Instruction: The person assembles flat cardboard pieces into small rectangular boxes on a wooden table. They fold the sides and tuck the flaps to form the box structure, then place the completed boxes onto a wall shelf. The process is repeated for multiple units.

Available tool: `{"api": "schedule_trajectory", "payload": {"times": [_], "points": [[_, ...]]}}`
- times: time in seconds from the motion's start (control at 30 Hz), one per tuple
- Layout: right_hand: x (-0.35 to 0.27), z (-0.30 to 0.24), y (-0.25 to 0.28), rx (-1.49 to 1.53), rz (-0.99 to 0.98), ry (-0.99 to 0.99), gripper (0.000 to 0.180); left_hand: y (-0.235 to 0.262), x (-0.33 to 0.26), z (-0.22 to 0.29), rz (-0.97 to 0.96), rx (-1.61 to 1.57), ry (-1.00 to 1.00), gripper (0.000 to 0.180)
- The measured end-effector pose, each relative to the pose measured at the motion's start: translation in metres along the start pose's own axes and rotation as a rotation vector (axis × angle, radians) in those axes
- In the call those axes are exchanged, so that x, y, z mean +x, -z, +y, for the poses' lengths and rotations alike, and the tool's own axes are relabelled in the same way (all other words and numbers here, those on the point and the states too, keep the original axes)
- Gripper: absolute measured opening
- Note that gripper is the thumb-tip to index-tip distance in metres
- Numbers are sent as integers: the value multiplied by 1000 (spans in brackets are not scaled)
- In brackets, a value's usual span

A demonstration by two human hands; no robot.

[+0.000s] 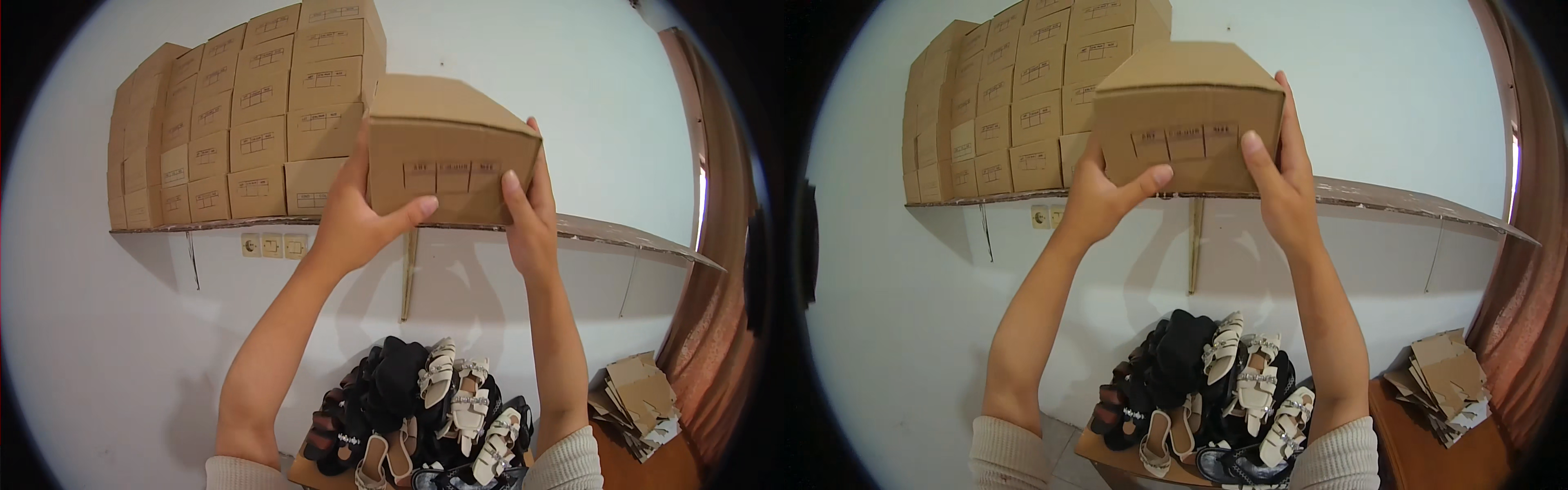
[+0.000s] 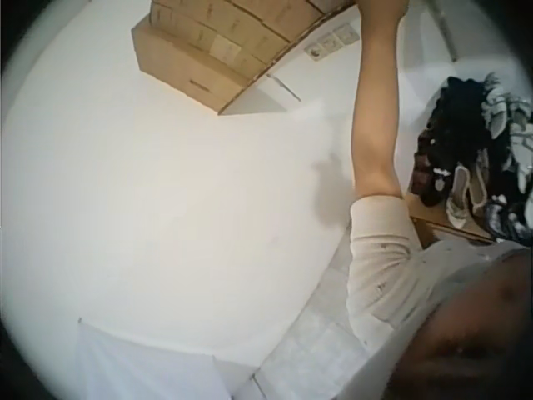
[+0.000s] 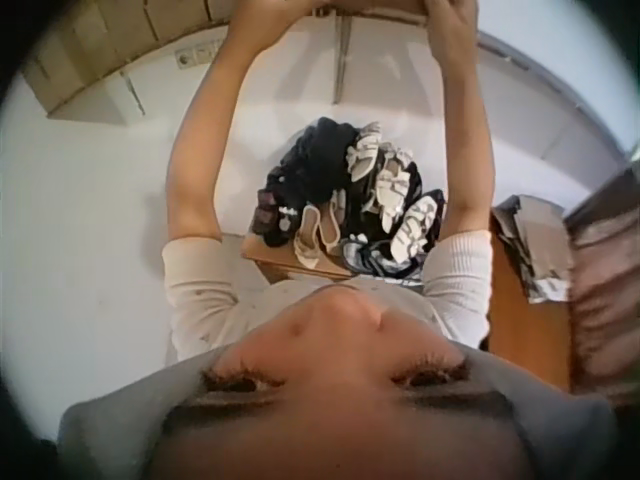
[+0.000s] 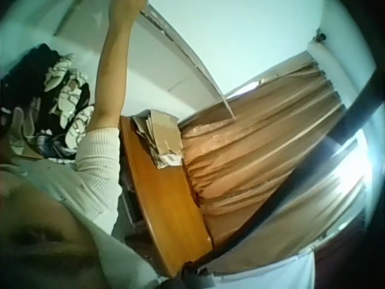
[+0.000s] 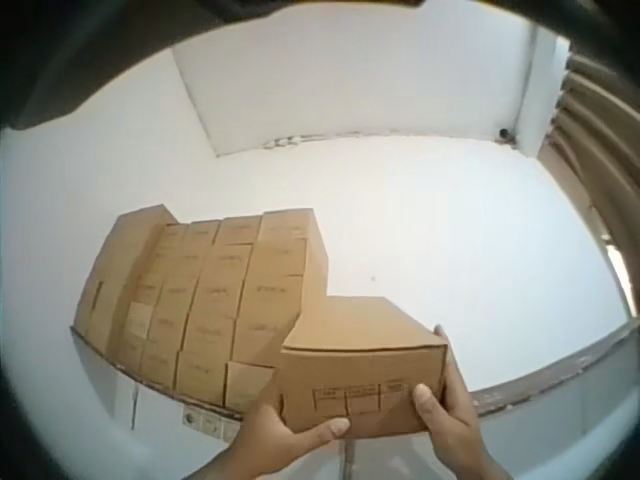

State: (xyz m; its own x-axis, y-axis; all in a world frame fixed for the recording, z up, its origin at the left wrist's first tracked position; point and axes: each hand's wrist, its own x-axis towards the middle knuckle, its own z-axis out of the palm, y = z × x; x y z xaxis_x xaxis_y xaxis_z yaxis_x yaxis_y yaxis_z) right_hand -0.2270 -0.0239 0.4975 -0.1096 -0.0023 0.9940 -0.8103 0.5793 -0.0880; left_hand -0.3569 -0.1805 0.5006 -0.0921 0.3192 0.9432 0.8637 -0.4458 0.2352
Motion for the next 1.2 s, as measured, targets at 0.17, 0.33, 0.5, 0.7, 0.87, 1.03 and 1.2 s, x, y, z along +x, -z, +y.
{"api": "schedule_trajectory", "payload": {"times": [0.17,0.33,0.5,0.7,0.87,1.03,1.2], "points": [[34,37,1,-32,-17,-37,62,11,29,-26,93,188,-141,80],[69,64,3,-321,26,-210,57,22,57,-72,257,642,-251,63],[82,105,17,-477,-10,-334,54,28,60,-108,208,683,-223,51],[73,147,23,-516,-113,-407,48,25,51,-139,51,864,-160,50],[72,151,23,-589,-155,-440,45,24,50,-147,-64,1022,-95,53],[73,141,16,-646,-158,-449,46,23,48,-148,-35,1124,-138,55],[71,121,6,-642,-194,-573,45,22,49,-150,-68,1156,-104,62]]}}
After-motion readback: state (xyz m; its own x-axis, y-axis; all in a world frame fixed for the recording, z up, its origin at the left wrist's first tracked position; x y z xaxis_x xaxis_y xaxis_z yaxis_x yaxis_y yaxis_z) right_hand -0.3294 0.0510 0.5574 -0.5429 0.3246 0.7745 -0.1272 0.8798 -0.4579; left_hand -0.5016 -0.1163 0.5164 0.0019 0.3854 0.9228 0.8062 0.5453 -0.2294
